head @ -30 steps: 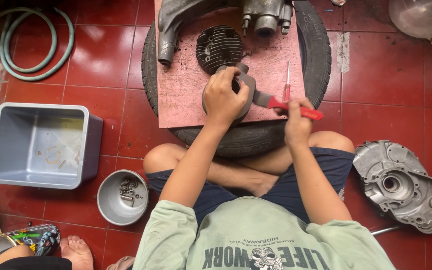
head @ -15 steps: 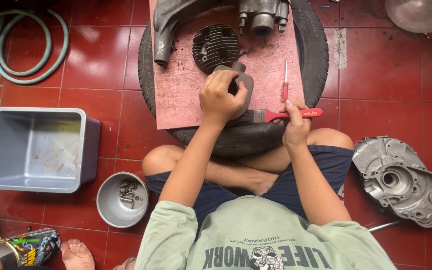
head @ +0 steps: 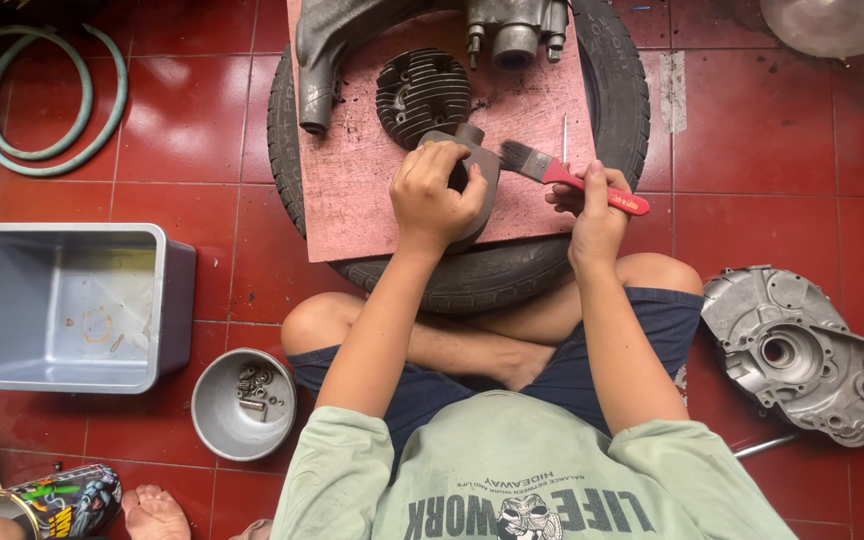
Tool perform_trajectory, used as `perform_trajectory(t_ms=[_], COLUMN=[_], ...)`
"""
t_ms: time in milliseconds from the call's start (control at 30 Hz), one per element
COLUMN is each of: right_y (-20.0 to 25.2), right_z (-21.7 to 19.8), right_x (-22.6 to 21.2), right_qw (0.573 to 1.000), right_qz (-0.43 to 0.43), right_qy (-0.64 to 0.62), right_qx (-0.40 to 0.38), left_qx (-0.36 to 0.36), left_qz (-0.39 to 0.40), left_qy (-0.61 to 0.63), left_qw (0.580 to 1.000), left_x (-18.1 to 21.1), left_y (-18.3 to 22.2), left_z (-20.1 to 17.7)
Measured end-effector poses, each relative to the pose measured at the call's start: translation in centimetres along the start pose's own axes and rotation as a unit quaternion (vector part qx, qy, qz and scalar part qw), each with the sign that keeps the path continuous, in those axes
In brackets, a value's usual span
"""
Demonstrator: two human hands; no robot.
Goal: Cleaning a motorcycle cylinder block using a scraper and a brush to remove carbon and dirt.
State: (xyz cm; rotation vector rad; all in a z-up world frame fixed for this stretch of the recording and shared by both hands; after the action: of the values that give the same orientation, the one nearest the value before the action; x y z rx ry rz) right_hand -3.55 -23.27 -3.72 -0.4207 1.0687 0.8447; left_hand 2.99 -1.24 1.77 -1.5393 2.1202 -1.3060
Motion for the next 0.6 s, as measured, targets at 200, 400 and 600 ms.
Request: perform_trajectory(t_ms=[200, 400, 600], right_y=[0.9, 0.9, 1.9], right_z=[-0.7, 1.7, -0.5], right_x=[1.2, -0.9, 0.6], right_qw=[1.000, 0.997, 0.999], right_qz=[0.023, 0.012, 0.009], right_qy=[0.011, 0.073, 0.033], right_qx=[-0.019, -0.020, 0.002], left_qx=[0.009, 0.009, 0.013], left_qz=[0.003, -0.002, -0.003], left_qy=[0.001, 0.010, -0.003], left_qw=[1.000, 1.000, 1.000], left_x=[0.2, 0.6, 0.3], left_y=[-0.1, -0.5, -0.1], left_z=[-0.4, -1.2, -0.5])
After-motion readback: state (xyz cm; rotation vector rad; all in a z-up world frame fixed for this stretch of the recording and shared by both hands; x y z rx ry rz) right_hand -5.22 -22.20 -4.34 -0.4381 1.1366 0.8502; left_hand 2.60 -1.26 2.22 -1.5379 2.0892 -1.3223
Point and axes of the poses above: each hand's wrist, its own y-axis away from the middle knuckle, its own z-axis out of the palm, x = y × z, the point moved 4 cm from there along -y, towards the middle knuckle, and after that the axes turned 12 degrees about -y, right-handed, at the moved point
